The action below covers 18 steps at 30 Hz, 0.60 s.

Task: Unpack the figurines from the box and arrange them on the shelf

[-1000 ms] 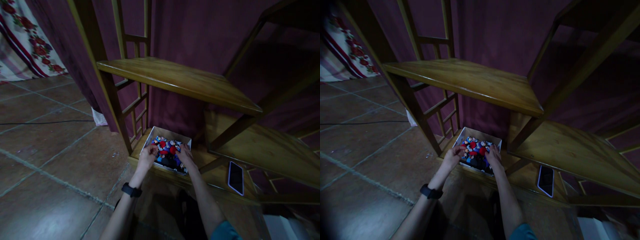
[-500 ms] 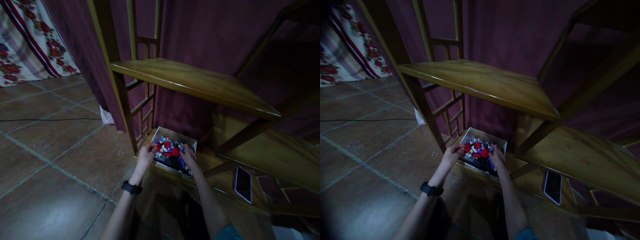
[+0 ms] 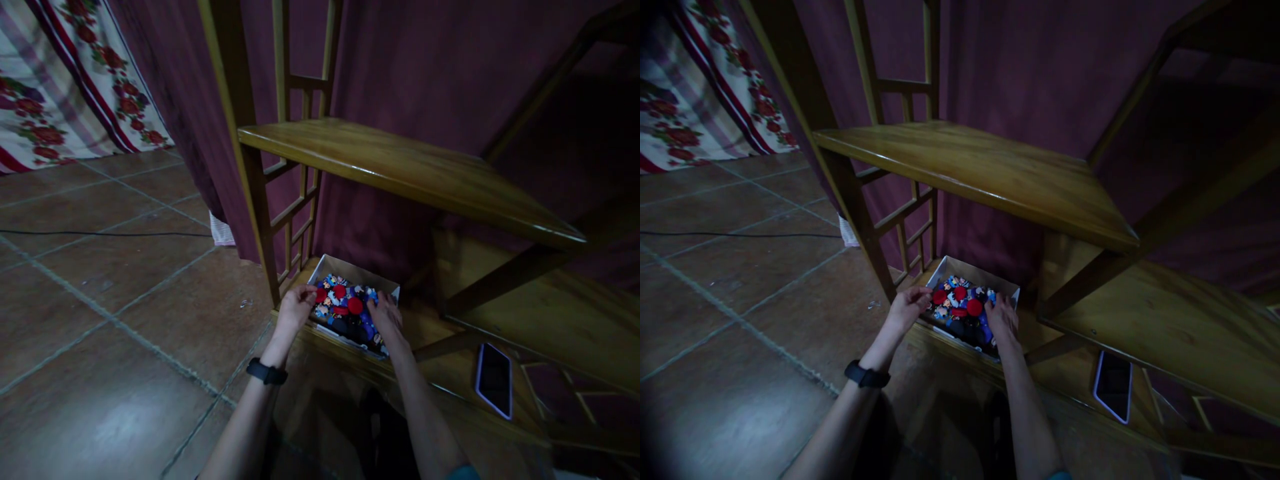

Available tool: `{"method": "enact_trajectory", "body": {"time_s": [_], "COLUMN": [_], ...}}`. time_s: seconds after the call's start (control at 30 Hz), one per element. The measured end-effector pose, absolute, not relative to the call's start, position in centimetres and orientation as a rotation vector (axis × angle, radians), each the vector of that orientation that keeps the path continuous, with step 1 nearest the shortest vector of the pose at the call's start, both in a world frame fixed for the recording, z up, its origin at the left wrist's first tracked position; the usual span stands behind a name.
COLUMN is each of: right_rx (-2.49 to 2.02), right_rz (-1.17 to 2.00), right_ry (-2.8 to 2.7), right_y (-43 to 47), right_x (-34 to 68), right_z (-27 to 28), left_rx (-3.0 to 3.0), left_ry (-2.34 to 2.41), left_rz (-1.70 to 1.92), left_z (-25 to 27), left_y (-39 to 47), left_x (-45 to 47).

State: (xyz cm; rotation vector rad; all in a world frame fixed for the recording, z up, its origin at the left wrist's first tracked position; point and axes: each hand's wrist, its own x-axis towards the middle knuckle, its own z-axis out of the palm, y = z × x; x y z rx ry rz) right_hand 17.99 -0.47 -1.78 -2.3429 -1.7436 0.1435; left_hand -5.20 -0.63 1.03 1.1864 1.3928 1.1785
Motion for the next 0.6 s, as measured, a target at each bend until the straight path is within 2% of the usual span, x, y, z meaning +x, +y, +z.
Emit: {"method": "enact_trajectory", "body": {"time_s": [0.3,0.6], "right_rx": [-2.324,-1.751], "right_rz": [0.260,0.422], "right_ry": [-1.804,-2.222], "right_y": [-1.4,-1.1], "right_x": [19.0,16.2], "right_z": [-1.5,-1.5], "left_rx": [1.219,1.192], "left_ry": [1.402,1.377], "left_rz": [1.135,1.120], "left_z": [-0.1,0.1], "left_y": [-0.2,-0.1], "left_x": [-5.2,-4.6]}}
